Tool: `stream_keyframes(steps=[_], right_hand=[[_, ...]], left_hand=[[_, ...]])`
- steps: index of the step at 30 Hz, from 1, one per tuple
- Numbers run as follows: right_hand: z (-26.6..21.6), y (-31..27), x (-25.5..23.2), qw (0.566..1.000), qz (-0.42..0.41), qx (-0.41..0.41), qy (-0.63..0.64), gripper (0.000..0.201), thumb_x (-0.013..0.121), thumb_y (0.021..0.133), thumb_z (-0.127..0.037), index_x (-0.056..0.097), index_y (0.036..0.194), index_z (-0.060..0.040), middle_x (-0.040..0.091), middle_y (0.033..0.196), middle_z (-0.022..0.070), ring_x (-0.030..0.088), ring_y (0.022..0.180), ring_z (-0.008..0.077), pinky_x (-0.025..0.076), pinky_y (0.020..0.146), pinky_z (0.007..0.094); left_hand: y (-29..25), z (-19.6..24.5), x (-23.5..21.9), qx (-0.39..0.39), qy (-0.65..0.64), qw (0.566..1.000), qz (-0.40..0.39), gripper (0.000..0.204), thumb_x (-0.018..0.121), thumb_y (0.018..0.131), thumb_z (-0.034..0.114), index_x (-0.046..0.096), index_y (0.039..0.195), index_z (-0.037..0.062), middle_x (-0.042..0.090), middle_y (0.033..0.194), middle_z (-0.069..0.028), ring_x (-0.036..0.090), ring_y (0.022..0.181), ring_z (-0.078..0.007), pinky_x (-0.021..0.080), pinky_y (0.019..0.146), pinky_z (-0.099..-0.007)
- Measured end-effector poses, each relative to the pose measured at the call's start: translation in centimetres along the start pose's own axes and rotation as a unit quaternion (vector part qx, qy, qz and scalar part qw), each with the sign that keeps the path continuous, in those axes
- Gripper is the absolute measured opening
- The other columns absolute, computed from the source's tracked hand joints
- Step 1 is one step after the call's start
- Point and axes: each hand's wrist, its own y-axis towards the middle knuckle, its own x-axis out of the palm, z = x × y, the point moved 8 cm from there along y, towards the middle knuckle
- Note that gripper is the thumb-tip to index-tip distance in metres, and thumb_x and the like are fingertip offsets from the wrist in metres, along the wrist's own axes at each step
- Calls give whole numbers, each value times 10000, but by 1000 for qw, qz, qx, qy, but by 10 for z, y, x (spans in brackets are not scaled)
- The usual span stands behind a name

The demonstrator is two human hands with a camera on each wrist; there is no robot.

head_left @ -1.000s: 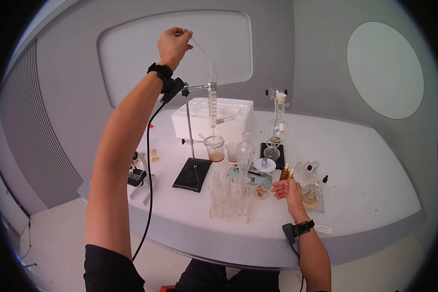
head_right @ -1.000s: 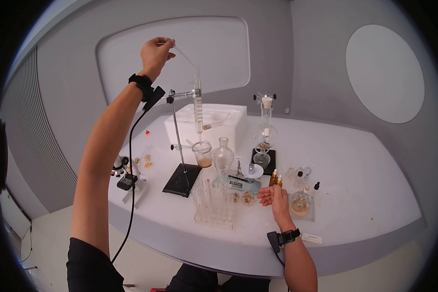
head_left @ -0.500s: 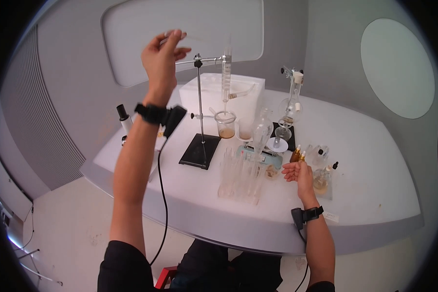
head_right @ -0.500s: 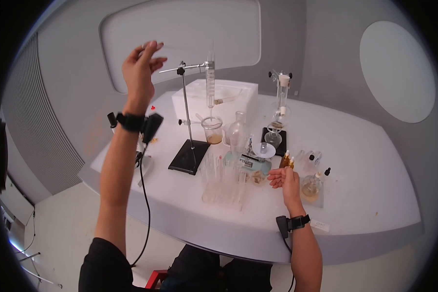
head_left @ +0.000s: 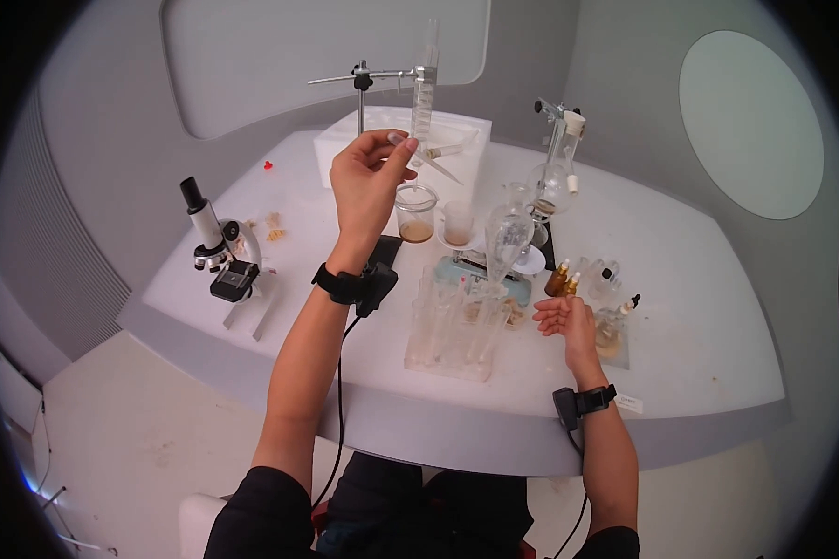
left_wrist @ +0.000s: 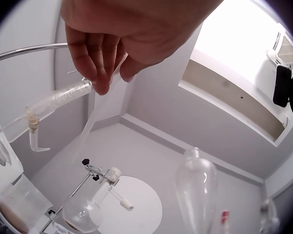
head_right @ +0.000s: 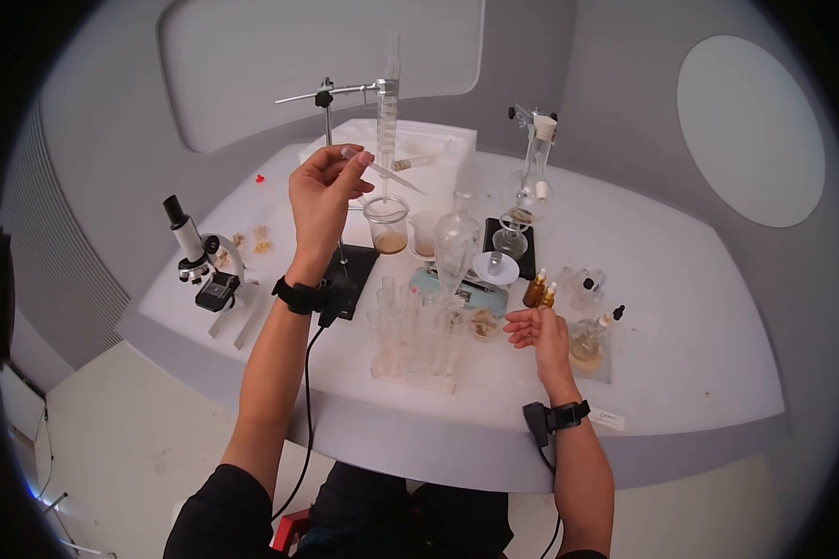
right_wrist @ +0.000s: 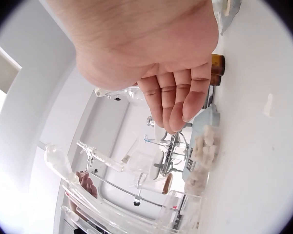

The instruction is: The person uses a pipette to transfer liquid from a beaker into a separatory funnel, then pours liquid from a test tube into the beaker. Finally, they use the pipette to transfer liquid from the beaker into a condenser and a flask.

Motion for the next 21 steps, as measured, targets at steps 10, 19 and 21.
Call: stream_keyframes(steps=[10, 19, 21], right_hand=[[6, 1, 1, 999, 15, 51, -13, 610, 274, 1013, -373, 703, 975, 59, 712, 829, 145, 623, 672, 171, 511, 654, 302], [10, 2, 3, 998, 13, 60, -24, 615, 265, 1019, -370, 702, 981, 61, 713, 837, 136, 615, 686, 171, 504, 680, 305], [9, 3, 4, 998, 11, 61, -24, 616, 260, 1021, -369, 702, 980, 58, 711, 838, 135, 610, 687, 169, 501, 683, 306]], left_hand=[[5, -49, 16, -51, 187, 979, -58, 268, 748, 892, 168, 696, 1020, -62, 724, 821, -78, 659, 692, -92, 572, 632, -238], [-3, -82, 33, -1, 286, 952, -110, 307, 741, 897, 219, 724, 1066, -36, 734, 808, -74, 667, 659, -90, 548, 616, -225], [-4, -85, 34, 1, 295, 949, -110, 311, 740, 897, 227, 725, 1064, -36, 735, 808, -75, 669, 657, -93, 548, 616, -225]])
